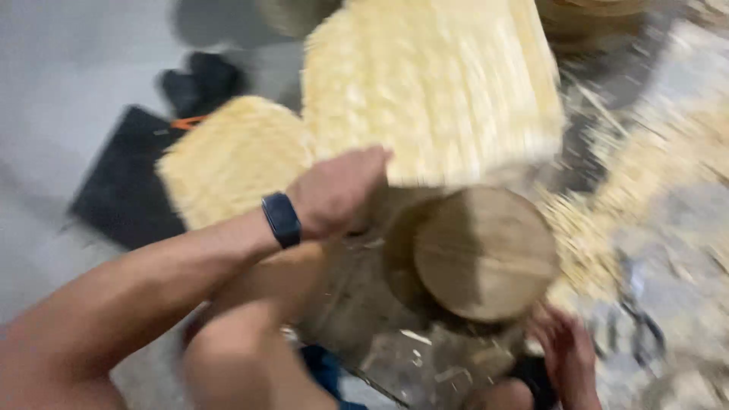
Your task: The person is weaving bamboo strips into a circular frame to create a basket or lid.
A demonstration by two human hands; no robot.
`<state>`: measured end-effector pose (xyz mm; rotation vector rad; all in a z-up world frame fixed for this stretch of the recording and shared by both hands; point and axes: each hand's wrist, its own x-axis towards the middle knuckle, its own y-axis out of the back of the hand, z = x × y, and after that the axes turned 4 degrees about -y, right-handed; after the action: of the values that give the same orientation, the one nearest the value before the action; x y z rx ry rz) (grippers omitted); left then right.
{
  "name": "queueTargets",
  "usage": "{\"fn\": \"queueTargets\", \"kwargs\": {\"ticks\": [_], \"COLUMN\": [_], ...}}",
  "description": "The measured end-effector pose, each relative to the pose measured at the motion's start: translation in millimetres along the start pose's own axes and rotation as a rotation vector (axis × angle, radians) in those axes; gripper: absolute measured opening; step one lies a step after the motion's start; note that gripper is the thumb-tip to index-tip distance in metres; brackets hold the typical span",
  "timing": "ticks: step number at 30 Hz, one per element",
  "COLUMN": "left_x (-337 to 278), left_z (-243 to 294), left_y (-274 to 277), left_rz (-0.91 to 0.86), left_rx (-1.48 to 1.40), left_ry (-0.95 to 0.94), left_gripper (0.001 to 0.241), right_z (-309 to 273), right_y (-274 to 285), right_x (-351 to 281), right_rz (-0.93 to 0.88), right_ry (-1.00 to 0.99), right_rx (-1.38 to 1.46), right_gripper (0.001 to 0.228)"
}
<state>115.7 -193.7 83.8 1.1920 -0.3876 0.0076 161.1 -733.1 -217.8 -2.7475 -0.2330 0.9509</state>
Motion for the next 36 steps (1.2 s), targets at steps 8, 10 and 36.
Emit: {"fn": "queueTargets", "kwargs": {"ticks": [8,10,36], "left_x": [-46,-28,-28], "left_z": [87,94,199], "left_y": [-213,-197,-232], "left_rz": [-0.686,-0.882,0.083], "left_rx": [-0.105,-0.195,-0.374], "left_ry": [-0.582,-0.232,0.289], "left_gripper": [0.024,0.042,0.009], "right_z": [-40,-35,-82], "right_y": [-30,-36,-186], "right_x": [19,20,-33], "right_rz": [0.149,0.213,-0.133], "right_ry": [-0.017,-0.07,0.482], "right_rx": [-0.417,-0.357,-1.869], "right_gripper": [0.036,0.018,0.056]}}
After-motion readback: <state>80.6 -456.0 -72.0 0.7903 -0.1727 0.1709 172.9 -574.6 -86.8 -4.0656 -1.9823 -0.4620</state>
